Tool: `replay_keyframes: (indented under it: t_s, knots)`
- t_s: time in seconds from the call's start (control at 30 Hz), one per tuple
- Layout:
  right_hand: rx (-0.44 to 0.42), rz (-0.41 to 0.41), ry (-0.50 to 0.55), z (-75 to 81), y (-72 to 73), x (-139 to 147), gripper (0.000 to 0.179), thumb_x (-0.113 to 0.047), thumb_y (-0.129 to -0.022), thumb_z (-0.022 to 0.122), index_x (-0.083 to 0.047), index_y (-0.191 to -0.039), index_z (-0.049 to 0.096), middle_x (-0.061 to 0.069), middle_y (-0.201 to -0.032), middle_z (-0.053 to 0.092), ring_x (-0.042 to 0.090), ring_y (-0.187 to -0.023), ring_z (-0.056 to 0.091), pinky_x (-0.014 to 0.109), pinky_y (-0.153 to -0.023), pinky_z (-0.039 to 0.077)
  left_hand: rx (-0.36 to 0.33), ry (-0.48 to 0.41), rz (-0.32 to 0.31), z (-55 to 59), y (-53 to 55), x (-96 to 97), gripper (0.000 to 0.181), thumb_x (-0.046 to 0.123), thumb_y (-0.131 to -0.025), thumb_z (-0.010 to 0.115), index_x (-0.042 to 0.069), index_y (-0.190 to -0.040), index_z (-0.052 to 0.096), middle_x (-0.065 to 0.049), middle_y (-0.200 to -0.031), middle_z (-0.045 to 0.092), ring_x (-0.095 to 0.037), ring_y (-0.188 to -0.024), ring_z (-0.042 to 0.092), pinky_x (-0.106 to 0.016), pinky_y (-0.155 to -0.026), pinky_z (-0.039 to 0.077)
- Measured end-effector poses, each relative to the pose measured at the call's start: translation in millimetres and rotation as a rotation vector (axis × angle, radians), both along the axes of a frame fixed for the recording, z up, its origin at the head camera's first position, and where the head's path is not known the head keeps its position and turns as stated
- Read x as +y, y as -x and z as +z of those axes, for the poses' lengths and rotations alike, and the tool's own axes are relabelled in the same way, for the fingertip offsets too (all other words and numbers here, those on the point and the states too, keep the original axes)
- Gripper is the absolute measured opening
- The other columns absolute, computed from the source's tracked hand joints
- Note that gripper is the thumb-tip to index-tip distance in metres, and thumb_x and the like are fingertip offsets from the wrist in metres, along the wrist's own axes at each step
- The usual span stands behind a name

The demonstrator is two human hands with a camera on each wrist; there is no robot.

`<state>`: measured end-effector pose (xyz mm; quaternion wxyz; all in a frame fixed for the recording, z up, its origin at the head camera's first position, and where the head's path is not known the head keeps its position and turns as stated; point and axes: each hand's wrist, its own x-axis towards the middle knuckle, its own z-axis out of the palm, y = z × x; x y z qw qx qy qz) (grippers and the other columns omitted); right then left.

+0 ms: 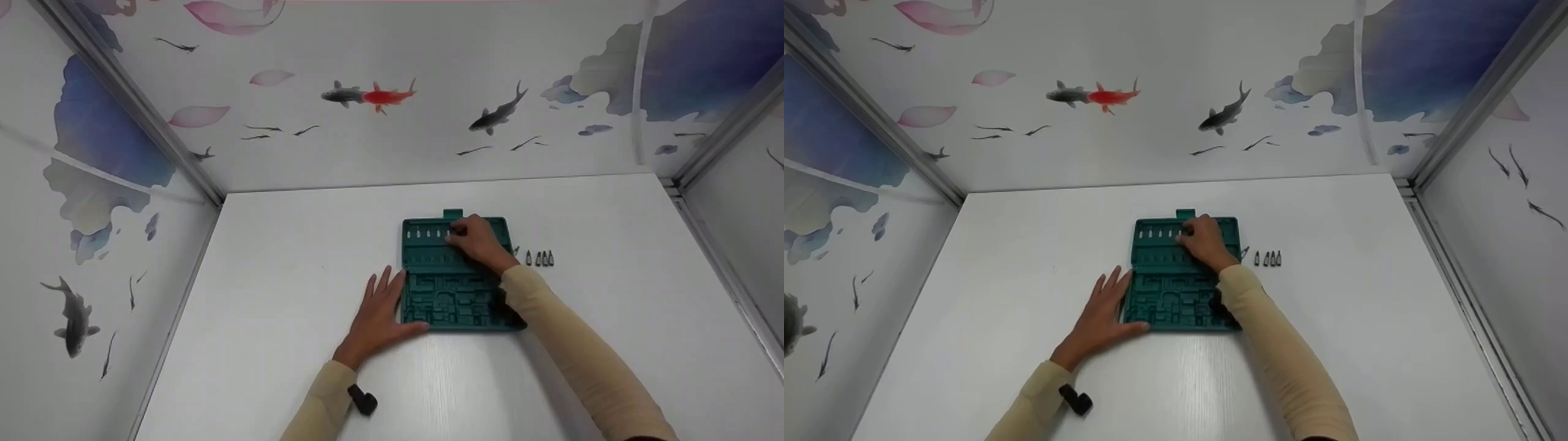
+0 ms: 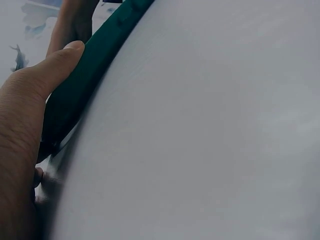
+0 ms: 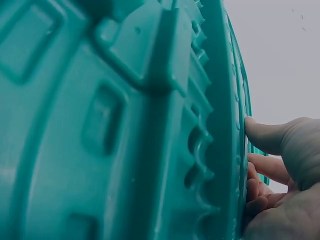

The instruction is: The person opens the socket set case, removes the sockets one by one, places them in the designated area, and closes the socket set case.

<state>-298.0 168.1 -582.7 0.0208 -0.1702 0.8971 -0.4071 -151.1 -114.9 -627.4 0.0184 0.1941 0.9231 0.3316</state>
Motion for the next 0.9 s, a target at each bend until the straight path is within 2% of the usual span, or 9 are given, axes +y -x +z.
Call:
replay_keyframes:
  t_s: [0.33, 0.5, 0.63, 0.73, 0.9]
  knots:
    - [-0.038, -0.01, -0.009, 2.5, 2.2, -2, 0.041, -0.004, -0.105, 0.073, 0.017, -0.139, 0.065, 0.036, -0.132, 0.064, 0.051, -0.126, 0.061, 0.066, -0.109, 0.05, 0.006, -0.003, -0.007, 1.3, 1.1, 0.6, 0.123, 0.085, -0.087, 0.07, 0.016, -0.178, 0.023, -0.011, -0.184, 0.018, -0.03, -0.171, 0.008, -0.055, -0.137, 0.007]
    - [-0.149, -0.053, 0.048, 7.2, 3.9, -1, 0.041, -0.002, -0.104, 0.073, 0.013, -0.142, 0.066, 0.033, -0.138, 0.064, 0.047, -0.13, 0.06, 0.063, -0.113, 0.049, -0.005, -0.005, -0.001, 1.8, 1.5, 0.6, 0.123, 0.085, -0.087, 0.071, 0.018, -0.178, 0.022, -0.011, -0.184, 0.017, -0.031, -0.171, 0.006, -0.056, -0.137, 0.008]
    - [-0.238, -0.072, 0.164, 11.4, 4.9, 2, 0.039, 0.0, -0.103, 0.073, 0.009, -0.14, 0.067, 0.028, -0.136, 0.065, 0.04, -0.126, 0.06, 0.055, -0.111, 0.05, -0.019, 0.001, 0.006, 1.1, 1.7, 0.2, 0.123, 0.086, -0.087, 0.07, 0.019, -0.178, 0.021, -0.01, -0.185, 0.015, -0.029, -0.172, 0.004, -0.054, -0.137, 0.008]
    - [-0.25, -0.074, 0.21, 11.7, 3.0, 2, 0.034, 0.0, -0.104, 0.072, 0.008, -0.137, 0.067, 0.028, -0.133, 0.066, 0.039, -0.124, 0.061, 0.053, -0.109, 0.05, -0.023, 0.007, 0.008, 0.0, 1.2, 0.1, 0.124, 0.087, -0.086, 0.069, 0.02, -0.178, 0.021, -0.009, -0.185, 0.015, -0.028, -0.172, 0.004, -0.054, -0.137, 0.008]
    - [-0.195, -0.126, 0.173, 7.3, -1.3, -4, 0.026, -0.001, -0.105, 0.07, 0.009, -0.13, 0.07, 0.028, -0.127, 0.069, 0.043, -0.12, 0.064, 0.059, -0.107, 0.052, -0.03, 0.003, 0.013, -0.1, -0.2, 1.3, 0.124, 0.088, -0.086, 0.069, 0.02, -0.178, 0.021, -0.009, -0.185, 0.015, -0.03, -0.172, 0.004, -0.055, -0.137, 0.009]
